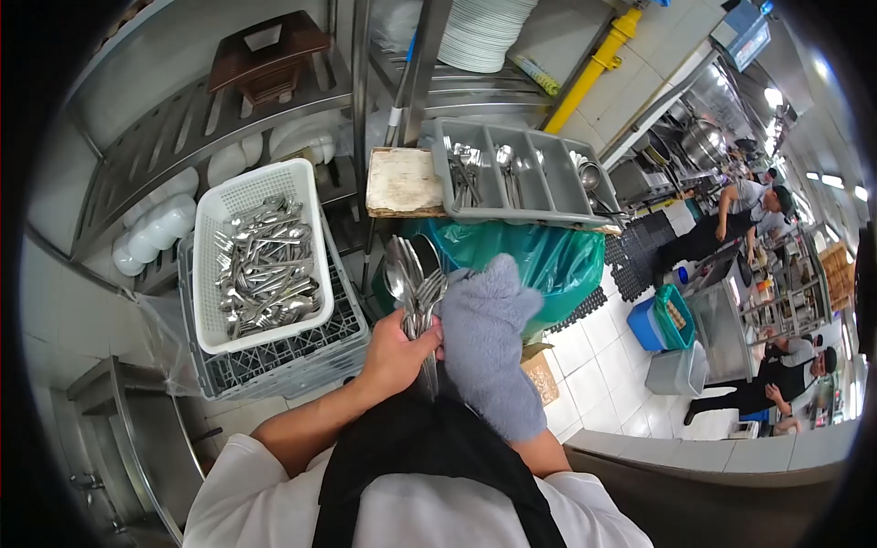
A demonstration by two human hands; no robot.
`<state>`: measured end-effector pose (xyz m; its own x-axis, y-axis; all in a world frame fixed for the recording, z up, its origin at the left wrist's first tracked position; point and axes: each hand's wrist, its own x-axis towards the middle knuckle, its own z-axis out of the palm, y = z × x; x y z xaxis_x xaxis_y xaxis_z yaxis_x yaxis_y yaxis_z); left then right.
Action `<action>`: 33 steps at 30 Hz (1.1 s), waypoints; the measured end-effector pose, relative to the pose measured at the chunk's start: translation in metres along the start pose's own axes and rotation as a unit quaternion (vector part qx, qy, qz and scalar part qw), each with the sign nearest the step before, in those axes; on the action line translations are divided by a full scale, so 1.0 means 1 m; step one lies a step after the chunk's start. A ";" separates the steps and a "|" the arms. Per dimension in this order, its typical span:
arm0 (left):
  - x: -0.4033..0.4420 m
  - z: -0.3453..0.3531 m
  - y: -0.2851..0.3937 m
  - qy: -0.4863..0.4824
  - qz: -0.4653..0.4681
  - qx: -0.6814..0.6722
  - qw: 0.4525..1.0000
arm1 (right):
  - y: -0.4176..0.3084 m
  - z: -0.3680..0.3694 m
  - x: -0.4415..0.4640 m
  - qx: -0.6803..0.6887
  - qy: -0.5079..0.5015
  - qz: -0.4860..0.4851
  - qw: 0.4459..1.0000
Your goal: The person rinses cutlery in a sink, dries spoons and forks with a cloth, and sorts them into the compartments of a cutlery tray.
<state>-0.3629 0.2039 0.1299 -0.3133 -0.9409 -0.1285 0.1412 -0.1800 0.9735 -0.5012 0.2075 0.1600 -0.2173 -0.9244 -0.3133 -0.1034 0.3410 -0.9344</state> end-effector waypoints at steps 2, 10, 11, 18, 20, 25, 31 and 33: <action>-0.003 0.007 0.013 -0.008 -0.064 -0.009 0.998 | -0.051 -0.011 -0.018 -0.326 0.087 -0.192 0.922; -0.004 0.003 0.018 -0.059 -0.070 0.046 0.995 | -0.081 -0.041 -0.016 -0.243 0.097 -0.245 0.934; -0.004 0.002 0.020 -0.061 -0.070 0.063 0.994 | -0.081 -0.047 -0.014 -0.390 0.180 -0.362 0.827; -0.003 -0.003 0.004 -0.056 -0.071 0.030 0.995 | -0.083 -0.067 -0.020 0.082 0.228 -0.123 0.962; 0.001 -0.002 0.005 -0.045 -0.063 0.007 0.997 | -0.064 -0.075 -0.018 -0.162 0.181 -0.186 0.952; 0.007 0.012 0.012 -0.068 -0.047 0.034 0.996 | -0.033 -0.062 -0.018 -0.413 0.079 -0.292 0.859; 0.006 0.023 -0.002 -0.155 -0.044 0.033 0.986 | -0.062 -0.080 -0.024 -0.580 0.037 -0.206 0.787; 0.011 0.020 -0.016 -0.184 -0.026 0.032 0.982 | -0.047 -0.077 -0.003 -0.687 -0.054 -0.053 0.723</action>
<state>-0.3875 0.2020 0.1169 -0.6377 -0.7619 -0.1134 0.0597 -0.1957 0.9788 -0.5702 0.2069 0.2181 -0.0691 -0.9405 -0.3328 -0.9962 0.0471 0.0736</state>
